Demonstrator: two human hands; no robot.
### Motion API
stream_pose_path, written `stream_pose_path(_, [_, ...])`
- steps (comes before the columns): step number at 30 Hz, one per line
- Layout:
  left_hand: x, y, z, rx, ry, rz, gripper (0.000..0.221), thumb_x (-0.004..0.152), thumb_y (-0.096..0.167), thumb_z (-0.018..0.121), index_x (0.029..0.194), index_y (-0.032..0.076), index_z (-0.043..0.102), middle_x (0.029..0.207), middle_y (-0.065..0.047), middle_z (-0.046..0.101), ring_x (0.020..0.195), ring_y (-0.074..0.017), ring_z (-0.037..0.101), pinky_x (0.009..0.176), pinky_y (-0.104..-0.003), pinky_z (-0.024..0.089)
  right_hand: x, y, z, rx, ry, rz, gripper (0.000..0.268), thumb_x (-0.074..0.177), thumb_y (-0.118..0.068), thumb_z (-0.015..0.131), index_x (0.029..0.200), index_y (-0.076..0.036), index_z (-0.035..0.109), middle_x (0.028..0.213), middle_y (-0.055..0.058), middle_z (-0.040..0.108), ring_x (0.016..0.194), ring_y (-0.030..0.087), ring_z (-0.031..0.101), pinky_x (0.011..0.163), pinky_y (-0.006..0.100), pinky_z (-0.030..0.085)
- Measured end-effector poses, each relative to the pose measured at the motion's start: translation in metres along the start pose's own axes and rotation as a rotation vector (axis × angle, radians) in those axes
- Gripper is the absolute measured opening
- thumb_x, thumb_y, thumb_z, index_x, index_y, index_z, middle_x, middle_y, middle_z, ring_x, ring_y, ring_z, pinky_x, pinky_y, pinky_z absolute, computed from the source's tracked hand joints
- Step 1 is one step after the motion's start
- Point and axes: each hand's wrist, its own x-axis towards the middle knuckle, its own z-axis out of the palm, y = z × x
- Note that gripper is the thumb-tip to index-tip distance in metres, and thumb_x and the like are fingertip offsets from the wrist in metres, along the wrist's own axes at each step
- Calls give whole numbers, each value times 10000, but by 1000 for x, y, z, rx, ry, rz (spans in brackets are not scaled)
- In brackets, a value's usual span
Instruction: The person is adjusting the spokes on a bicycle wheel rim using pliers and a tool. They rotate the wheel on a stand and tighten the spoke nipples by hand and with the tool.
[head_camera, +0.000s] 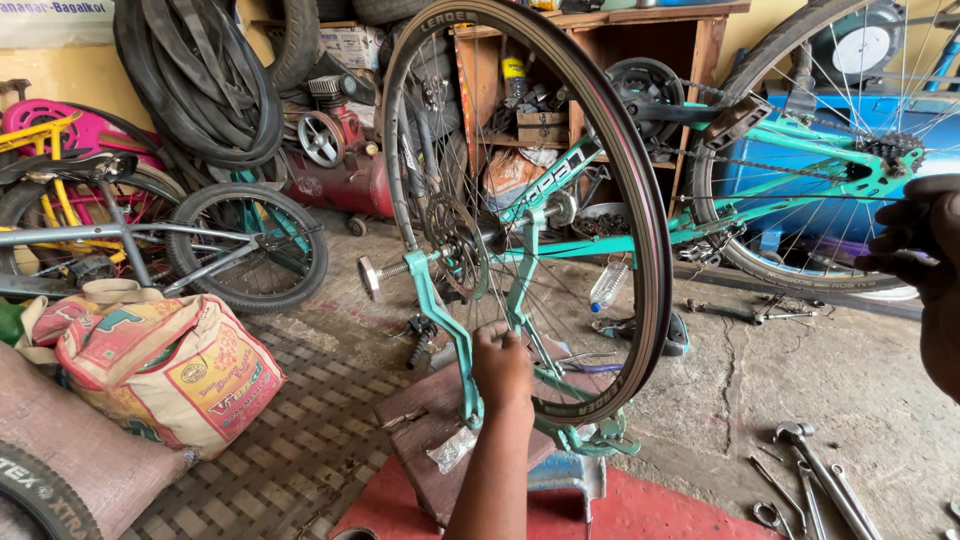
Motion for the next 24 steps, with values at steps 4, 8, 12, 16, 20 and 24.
stream_pose_path(4, [4,-9,1,70,28,15,240,949,140,606,1168,53,651,1122,-141,717,897,-234,706,808,-381,562,-3,-23,8,62,-34,-16,365,1281,-404,376,1369,-55,441,1207,132,574,1047,201,617,937,412,574])
stream_pose_path(8, [4,-18,5,166,-52,-102,247,962,166,606,1193,78,602,1119,-128,699,906,-230,711,821,-380,550,-5,-32,11,-51,-42,-59,417,1173,-395,361,1401,-53,433,1204,141,546,1062,211,590,906,414,542])
stream_pose_path(12, [6,-21,10,203,22,187,259,910,140,675,1141,29,640,1156,-167,646,988,-254,653,845,-376,527,-2,-33,10,106,-58,-8,370,1210,-375,389,1398,-60,440,1188,122,545,1073,199,597,929,441,560])
stream_pose_path(16, [1,-12,9,143,-137,126,213,952,191,624,1063,31,710,1046,-130,756,940,-240,713,851,-384,555,-9,-40,14,111,-18,15,343,1211,-373,419,1367,-72,466,1162,105,562,1057,191,601,920,434,558])
stream_pose_path(20, [-17,7,5,225,-143,44,190,1012,223,589,1090,84,693,1081,-56,717,948,-177,690,842,-367,563,-19,-60,20,137,21,49,317,1212,-372,448,1336,-84,493,1136,87,579,1042,182,605,911,426,555])
stream_pose_path(24, [-35,25,10,-29,-484,-113,139,979,183,620,1021,53,646,955,-83,719,802,-200,691,733,-392,558,-18,-79,26,175,56,66,294,1213,-371,478,1306,-95,519,1109,70,595,1026,173,609,901,419,552])
